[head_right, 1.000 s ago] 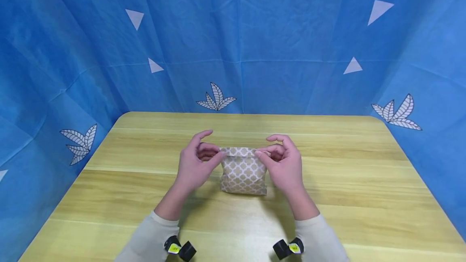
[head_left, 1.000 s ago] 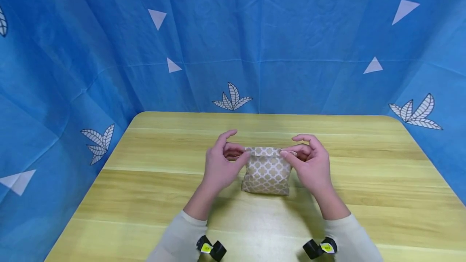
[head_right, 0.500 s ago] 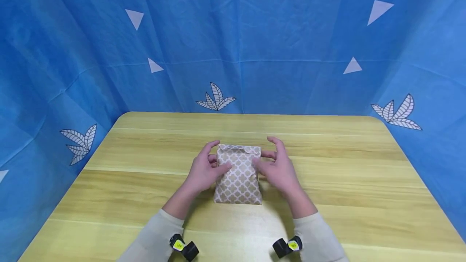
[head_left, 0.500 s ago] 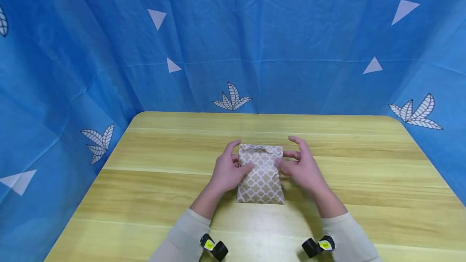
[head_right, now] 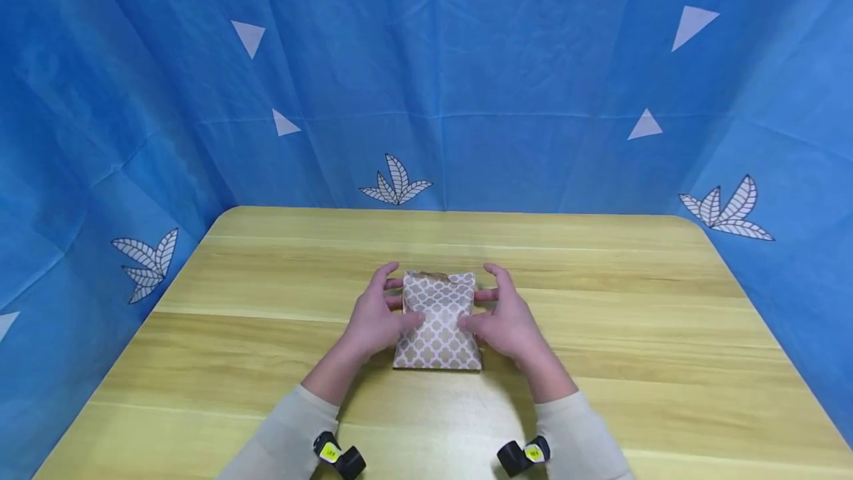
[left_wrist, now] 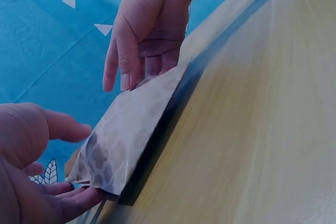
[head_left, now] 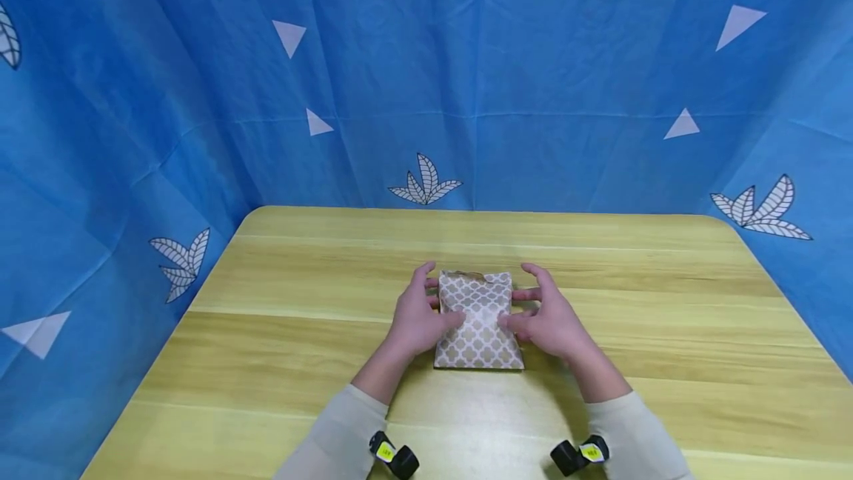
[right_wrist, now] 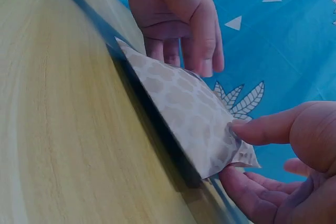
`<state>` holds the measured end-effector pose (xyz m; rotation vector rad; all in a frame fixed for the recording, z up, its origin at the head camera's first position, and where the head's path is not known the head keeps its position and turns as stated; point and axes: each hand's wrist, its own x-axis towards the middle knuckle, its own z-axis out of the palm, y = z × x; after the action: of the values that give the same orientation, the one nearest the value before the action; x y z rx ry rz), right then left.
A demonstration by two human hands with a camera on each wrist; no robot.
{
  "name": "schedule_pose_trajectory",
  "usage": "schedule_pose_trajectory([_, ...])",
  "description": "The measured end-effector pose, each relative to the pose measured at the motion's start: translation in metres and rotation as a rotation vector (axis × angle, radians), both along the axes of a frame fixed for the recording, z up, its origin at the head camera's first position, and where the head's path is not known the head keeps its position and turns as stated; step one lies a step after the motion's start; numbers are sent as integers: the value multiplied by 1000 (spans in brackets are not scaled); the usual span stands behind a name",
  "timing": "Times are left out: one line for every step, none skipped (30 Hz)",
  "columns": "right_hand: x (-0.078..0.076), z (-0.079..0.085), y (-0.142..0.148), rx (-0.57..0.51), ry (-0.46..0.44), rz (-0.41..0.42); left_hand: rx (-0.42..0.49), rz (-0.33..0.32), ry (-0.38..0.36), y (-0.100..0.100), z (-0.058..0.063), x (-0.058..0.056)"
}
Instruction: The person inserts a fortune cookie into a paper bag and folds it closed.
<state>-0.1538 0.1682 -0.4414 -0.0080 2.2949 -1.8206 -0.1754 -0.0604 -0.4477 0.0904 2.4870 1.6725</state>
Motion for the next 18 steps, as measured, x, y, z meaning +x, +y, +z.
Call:
schedule_pose_trajectory([0, -1, 0, -3, 0, -3, -10, -3, 3, 0, 0, 1])
schedule_pose_trajectory([0, -1, 0, -4, -1, -5, -20, -2, 4, 1, 0, 1])
schedule_pose_trajectory([0, -1, -1, -3, 1, -6, -27, -1, 9, 1, 0, 1])
schedule_pose_trajectory([0, -1, -1, 0, 1, -6, -32, 2, 13, 2, 0, 1])
schedule_pose_trajectory([1, -1, -2, 2, 1, -6, -35, 5, 18, 2, -1, 2])
schedule_pose_trajectory([1, -1, -2, 7, 0, -4, -40, 8, 23, 2, -1, 2])
schedule_pose_trajectory([1, -1, -2, 12, -1, -4, -44, 11, 26, 2, -1, 2])
schedule_pose_trajectory([2, -1, -2, 17, -2, -5, -46, 13, 28, 2, -2, 2])
schedule_pose_trajectory([2, -1, -2, 21, -4, -5, -47, 14, 32, 2, -2, 2])
schedule_pose_trajectory([2, -1, -3, 22, -9, -6, -50, 14, 37, 2, -2, 2])
schedule_pose_trajectory([2, -1, -3, 22, -14, -9, -53, 15, 41, 2, -2, 2])
schedule_pose_trajectory([2, -1, -3, 21, -19, -11, -54, 15, 43, 2, -2, 2])
schedule_pose_trajectory([2, -1, -3, 18, -24, -13, -55, 13, 44, 2, -2, 2])
schedule_pose_trajectory([2, -1, -3, 14, -30, -15, -57, 11, 46, 2, -2, 2])
schedule_pose_trajectory([3, -1, -3, 11, -34, -17, -58, 9, 48, 2, -2, 2])
schedule_pose_trajectory([3, -1, -3, 9, -37, -18, -60, 7, 48, 2, -3, 2])
schedule_pose_trajectory([3, -1, -3, 10, -39, -19, -63, 5, 47, 2, -3, 3])
schedule_pose_trajectory([3, -1, -3, 11, -40, -19, -68, 3, 48, 2, -3, 3])
